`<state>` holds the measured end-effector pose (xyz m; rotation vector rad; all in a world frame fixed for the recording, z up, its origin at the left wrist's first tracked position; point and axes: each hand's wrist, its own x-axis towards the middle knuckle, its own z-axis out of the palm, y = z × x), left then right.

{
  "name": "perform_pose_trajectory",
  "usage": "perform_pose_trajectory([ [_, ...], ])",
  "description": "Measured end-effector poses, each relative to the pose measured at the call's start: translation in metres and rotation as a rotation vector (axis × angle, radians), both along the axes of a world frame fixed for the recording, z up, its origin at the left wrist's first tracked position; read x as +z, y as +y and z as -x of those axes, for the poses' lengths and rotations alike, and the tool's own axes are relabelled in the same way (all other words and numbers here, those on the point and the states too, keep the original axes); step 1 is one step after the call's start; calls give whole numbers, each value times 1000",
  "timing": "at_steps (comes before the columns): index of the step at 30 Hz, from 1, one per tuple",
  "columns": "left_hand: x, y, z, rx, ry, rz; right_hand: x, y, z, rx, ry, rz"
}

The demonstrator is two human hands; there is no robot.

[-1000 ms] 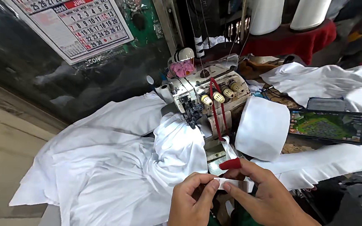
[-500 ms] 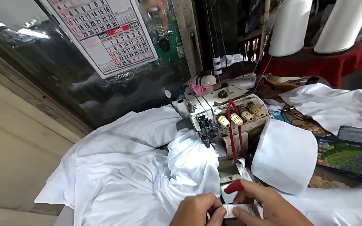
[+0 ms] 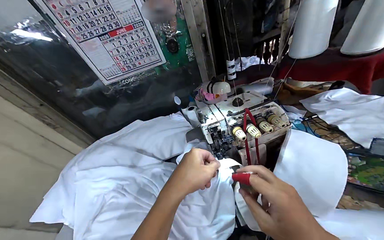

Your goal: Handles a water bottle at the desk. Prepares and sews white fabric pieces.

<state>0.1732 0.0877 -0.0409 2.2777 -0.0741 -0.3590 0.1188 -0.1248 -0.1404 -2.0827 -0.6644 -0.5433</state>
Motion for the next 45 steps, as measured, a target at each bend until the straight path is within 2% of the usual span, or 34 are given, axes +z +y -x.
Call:
perform_pose_trajectory([
  [6, -5, -3, 1, 57, -23, -40, -3, 12, 0, 54, -91, 279],
  [10, -1, -1, 3, 29, -37, -101, -5, 10, -2, 44, -73, 311],
  [11, 1, 1, 5, 12, -89, -163, -4, 9, -2, 46, -66, 311],
  [13, -3, 4, 11, 35, -326, -291, -2, 8, -3, 48, -50, 311],
  [15, -23, 5, 13, 70, -590, -349, -3, 8, -2, 55, -33, 302],
  [19, -57, 0, 22, 115, -801, -379, -6, 5, 4, 89, -16, 284],
  [26, -56, -5, 19, 182, -770, -410, -13, 6, -8, 113, 0, 257],
  [32, -67, -10, 18, 216, -871, -469, -14, 6, -15, 156, 62, 215],
  [40, -68, -10, 18, 228, -901, -487, -12, 7, -12, 163, 96, 220],
  [45, -72, -8, 42, 179, -976, -425, -14, -4, -14, 193, 63, 107],
])
